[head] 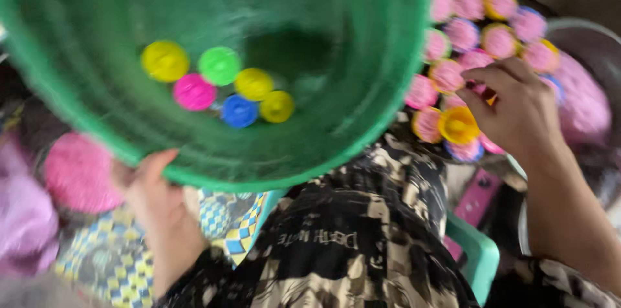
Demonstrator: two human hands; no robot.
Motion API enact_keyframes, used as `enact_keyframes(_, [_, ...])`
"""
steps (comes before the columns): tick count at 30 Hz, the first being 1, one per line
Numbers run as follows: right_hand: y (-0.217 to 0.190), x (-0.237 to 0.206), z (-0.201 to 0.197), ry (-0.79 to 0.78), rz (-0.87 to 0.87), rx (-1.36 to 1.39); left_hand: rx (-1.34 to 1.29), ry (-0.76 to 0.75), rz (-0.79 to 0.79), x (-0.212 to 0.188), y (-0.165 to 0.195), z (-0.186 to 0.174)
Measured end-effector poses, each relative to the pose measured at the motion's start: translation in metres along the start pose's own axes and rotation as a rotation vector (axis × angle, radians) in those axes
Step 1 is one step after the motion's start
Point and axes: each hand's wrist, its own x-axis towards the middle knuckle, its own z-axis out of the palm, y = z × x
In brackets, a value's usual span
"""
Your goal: The person scoops pink paste from a basin onto a wooden hand press, then squeezes the press to extrude the paste in a swirl onto colorful plastic cups arranged on a tray. They repeat this for many cups, then take empty cups from a green bucket and place them on the tray for the next batch.
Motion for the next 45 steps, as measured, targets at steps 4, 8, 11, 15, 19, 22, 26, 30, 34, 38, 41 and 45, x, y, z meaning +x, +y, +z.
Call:
enact_keyframes(4, [-0.078, 0.057, 0.038, 0.077, -0.545, 0.053, -0.566, 0.019, -0.315, 0.001, 0.028, 0.019])
enact_keyframes(8, [-0.155, 0.121, 0.145, -0.644, -0.357, -0.397, -0.417, -0.028, -0.337, -0.008, 0.06, 0.037])
enact_keyframes(11, [-0.172, 0.137, 0.2, -0.82, -0.085, -0.335, -0.483, -0.008, -0.352, -0.014, 0.068, 0.041])
enact_keyframes(15, [-0.155, 0.14, 0.203, -0.78, -0.318, -0.437, -0.517, 0.019, -0.35, -0.013, 0.068, 0.031])
enact_keyframes(19, [-0.142, 0.155, 0.173, -0.706, -0.347, -0.47, -0.556, -0.02, -0.365, -0.01, 0.074, 0.025])
enact_keyframes(22, [-0.147, 0.159, 0.163, -0.648, -0.389, -0.41, -0.585, -0.02, -0.389, -0.007, 0.086, 0.027])
enact_keyframes(26, [-0.148, 0.145, 0.171, -0.764, -0.485, -0.295, -0.578, -0.023, -0.387, -0.004, 0.111, 0.03])
enact_keyframes(30, [-0.134, 0.129, 0.185, -0.753, -0.546, -0.211, -0.472, -0.048, -0.376, -0.011, 0.136, 0.027])
enact_keyframes(34, [-0.125, 0.126, 0.165, -0.666, -0.612, -0.233, -0.426, -0.06, -0.349, -0.011, 0.153, 0.032])
enact_keyframes(38, [-0.127, 0.135, 0.109, -0.812, -0.591, -0.283, -0.349, -0.084, -0.311, -0.011, 0.167, 0.035])
enact_keyframes(41, [-0.145, 0.149, 0.093, -0.66, -0.401, -0.216, -0.365, -0.1, -0.316, -0.014, 0.176, 0.036])
enact_keyframes(45, [-0.163, 0.159, 0.118, -0.435, -0.517, -0.197, -0.387, -0.08, -0.317, -0.016, 0.182, 0.035])
